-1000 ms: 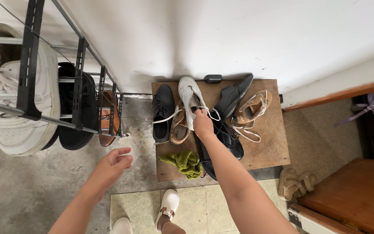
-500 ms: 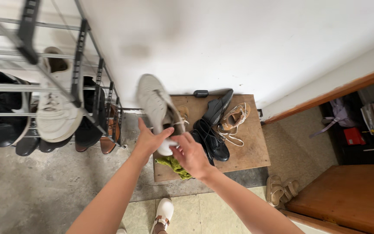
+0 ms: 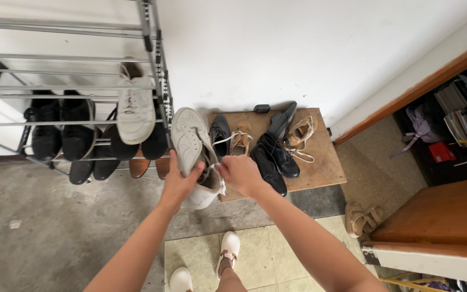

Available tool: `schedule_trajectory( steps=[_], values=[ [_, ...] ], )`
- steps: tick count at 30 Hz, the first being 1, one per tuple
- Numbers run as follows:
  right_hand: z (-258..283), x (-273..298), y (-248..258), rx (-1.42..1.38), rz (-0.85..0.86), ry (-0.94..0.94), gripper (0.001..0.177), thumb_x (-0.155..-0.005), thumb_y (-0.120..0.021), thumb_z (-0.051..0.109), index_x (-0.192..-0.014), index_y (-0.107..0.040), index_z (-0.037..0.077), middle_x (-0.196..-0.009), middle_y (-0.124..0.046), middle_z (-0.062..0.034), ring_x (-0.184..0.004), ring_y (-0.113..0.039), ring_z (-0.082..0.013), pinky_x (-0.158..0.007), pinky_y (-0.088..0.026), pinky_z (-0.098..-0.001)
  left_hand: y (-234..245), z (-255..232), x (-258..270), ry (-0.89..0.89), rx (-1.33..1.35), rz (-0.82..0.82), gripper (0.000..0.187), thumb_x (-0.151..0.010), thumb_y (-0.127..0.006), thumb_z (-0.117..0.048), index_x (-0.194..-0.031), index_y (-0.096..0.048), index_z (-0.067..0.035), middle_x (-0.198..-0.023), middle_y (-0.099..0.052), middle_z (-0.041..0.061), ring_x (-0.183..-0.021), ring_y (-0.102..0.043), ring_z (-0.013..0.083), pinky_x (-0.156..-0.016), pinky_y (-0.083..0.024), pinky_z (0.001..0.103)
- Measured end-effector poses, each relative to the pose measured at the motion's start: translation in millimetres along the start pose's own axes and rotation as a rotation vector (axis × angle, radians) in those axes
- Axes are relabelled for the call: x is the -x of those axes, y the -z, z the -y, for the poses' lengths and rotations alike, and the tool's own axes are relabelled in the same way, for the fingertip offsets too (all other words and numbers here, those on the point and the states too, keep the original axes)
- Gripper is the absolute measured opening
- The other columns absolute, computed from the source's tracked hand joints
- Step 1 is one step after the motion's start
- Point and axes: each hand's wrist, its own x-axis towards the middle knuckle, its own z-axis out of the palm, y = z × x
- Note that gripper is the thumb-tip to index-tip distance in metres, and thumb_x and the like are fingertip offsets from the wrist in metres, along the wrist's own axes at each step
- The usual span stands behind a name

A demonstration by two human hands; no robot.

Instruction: The person wipes a white sneaker with a green cloth, then removes the laces from the sneaker and re-laces it. The shoe is placed on a metal shoe rack during the process.

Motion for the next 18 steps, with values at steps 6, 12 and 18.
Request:
schedule_trajectory(
  steps=[6,12,18],
  values=[
    [5,-7,71,-1.317,-0.226,-0.386,0.017,-0.090,-0.064,0.003,-0.107,-0.066,0.001,-0.098,-0.071,-0.0127,-0.085,-0.074,-0.0223,-0.071,-0.065,-0.0313,68,54,15,0.130,-0.162,-0.032,0.118,-0.073,-0.067,-0.069,-0.167,-0.016,-0.019,-0.143,-0.058,0.026,-0.128,-0.063,0.0350,-0.105,-0.049,0.039],
    [-23,-4,118,-1.704,-0.731,-0.069,0.015,-0.104,-0.053,0.011,-0.101,-0.057,-0.003,-0.119,-0.071,-0.0191,-0.106,-0.074,-0.0256,-0.097,-0.063,-0.0329,110,104,22,0.225,-0.190,-0.097,0.119,-0.072,-0.067,-0.075,-0.165,-0.018,-0.021,-0.148,-0.051,0.024,-0.130,-0.058,0.0364,-0.102,-0.050,0.044],
    [25,2,-10,-0.895,-0.088,0.037,0.026,-0.089,-0.073,0.020,-0.108,-0.067,0.003,-0.117,-0.074,-0.0132,-0.103,-0.073,-0.0230,-0.093,-0.060,-0.0425,97,81,36,0.085,-0.018,0.001,0.120,-0.070,-0.071,-0.074,-0.162,-0.025,-0.013,-0.143,-0.057,0.023,-0.122,-0.066,0.0314,-0.097,-0.054,0.040]
  ],
)
